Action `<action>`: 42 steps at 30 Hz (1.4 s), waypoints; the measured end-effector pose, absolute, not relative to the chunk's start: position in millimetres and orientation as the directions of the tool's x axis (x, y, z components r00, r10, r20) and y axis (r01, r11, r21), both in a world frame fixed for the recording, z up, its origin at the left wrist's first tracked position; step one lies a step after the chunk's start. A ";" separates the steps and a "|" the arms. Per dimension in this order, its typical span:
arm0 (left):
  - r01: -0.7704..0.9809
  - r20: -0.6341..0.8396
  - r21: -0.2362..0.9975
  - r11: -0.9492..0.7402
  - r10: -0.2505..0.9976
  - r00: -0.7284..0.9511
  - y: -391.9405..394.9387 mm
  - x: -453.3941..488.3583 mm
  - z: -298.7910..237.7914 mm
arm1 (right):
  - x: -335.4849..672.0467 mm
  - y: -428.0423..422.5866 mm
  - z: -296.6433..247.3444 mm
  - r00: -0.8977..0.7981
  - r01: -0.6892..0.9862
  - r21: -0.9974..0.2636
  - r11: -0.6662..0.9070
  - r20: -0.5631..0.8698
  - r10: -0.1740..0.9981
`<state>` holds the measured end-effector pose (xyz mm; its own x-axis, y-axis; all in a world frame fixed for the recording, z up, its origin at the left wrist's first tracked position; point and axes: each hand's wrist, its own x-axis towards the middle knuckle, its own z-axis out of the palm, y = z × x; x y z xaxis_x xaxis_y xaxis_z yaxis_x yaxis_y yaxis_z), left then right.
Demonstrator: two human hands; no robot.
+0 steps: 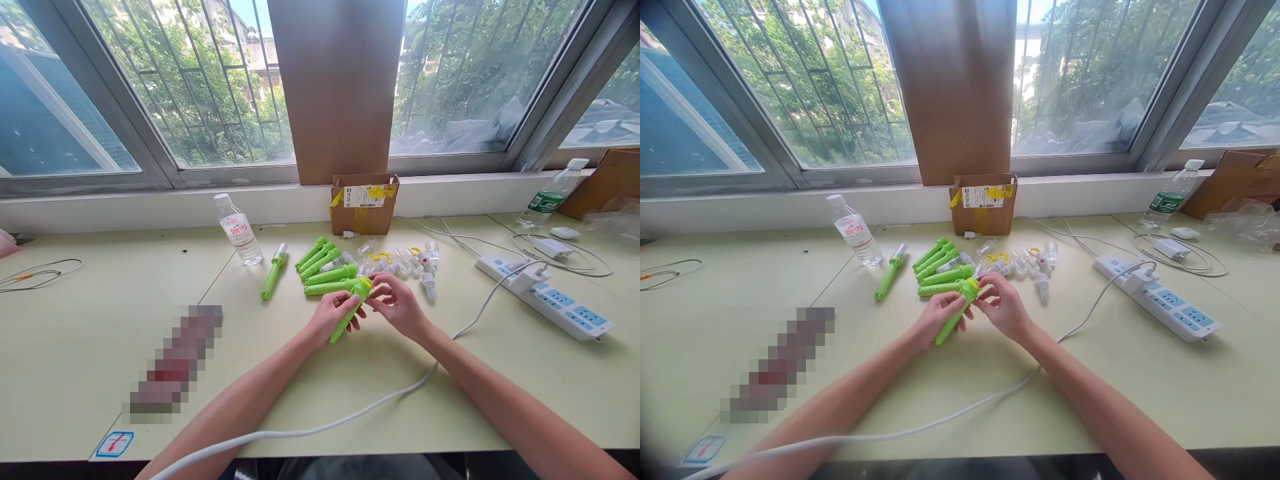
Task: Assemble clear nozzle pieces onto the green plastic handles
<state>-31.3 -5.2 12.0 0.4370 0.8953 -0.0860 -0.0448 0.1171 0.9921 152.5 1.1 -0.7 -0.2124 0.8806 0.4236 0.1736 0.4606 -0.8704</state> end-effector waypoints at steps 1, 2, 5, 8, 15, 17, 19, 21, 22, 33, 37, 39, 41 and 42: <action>-0.053 -0.089 0.991 0.127 0.888 0.452 -4.4 -32.2 11.7 | 152.5 1.0 -0.5 -0.212 0.166 -0.874 0.456 0.420 0.883; -0.061 -0.093 0.989 0.137 0.877 0.472 -3.5 -33.3 11.4 | 152.4 0.7 -0.1 -0.212 0.160 -0.877 0.453 0.418 0.883; -0.079 -0.114 0.980 0.183 0.838 0.533 -1.1 -36.4 10.9 | 152.2 -1.4 2.3 -0.223 0.146 -0.878 0.457 0.421 0.879; -0.088 -0.139 0.970 0.227 0.814 0.565 0.2 -38.2 10.9 | 152.6 -2.9 4.6 -0.251 0.145 -0.873 0.466 0.423 0.871; -0.064 -0.136 0.977 0.206 0.819 0.558 0.1 -38.6 13.6 | 153.6 -0.1 0.4 -0.242 0.184 -0.852 0.491 0.444 0.862; -0.036 -0.149 0.979 0.202 0.823 0.548 -0.8 -38.6 14.6 | 152.9 0.3 -1.2 -0.222 0.199 -0.841 0.503 0.461 0.859; -0.006 -0.150 0.983 0.183 0.829 0.539 -2.8 -37.8 15.5 | 151.9 -0.1 -1.9 -0.218 0.201 -0.837 0.509 0.469 0.856; 0.018 -0.147 0.987 0.161 0.838 0.525 -5.6 -36.3 16.1 | 150.9 -1.0 -1.9 -0.216 0.196 -0.837 0.511 0.471 0.855; 0.026 -0.147 0.987 0.156 0.843 0.517 -7.0 -35.2 16.1 | 150.5 -1.5 -1.8 -0.217 0.196 -0.837 0.510 0.471 0.855; 0.045 -0.070 0.997 0.057 0.918 0.390 -0.2 -32.1 10.7 | 154.1 -0.6 -2.3 -0.185 0.216 -0.820 0.530 0.499 0.847; 0.068 -0.047 0.997 0.021 0.908 0.415 0.0 -31.8 10.6 | 152.7 0.8 -3.4 -0.158 0.238 -0.823 0.516 0.492 0.856; 0.058 -0.057 0.998 0.036 0.911 0.409 -0.9 -31.2 10.3 | 151.5 1.7 -4.1 -0.152 0.230 -0.834 0.501 0.478 0.865; 0.053 -0.087 0.996 0.072 0.911 0.403 -1.8 -31.2 10.3 | 150.3 2.2 -4.3 -0.148 0.219 -0.845 0.488 0.466 0.872; 0.054 -0.103 0.995 0.089 0.908 0.407 -2.1 -31.4 10.4 | 149.9 2.2 -4.0 -0.146 0.215 -0.848 0.484 0.463 0.875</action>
<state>-31.4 -2.1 10.4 0.4070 0.9076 -0.1033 0.0535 0.0892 0.9946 149.9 2.2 -4.0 -0.1458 0.8745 0.4625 0.2155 0.4844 -0.8479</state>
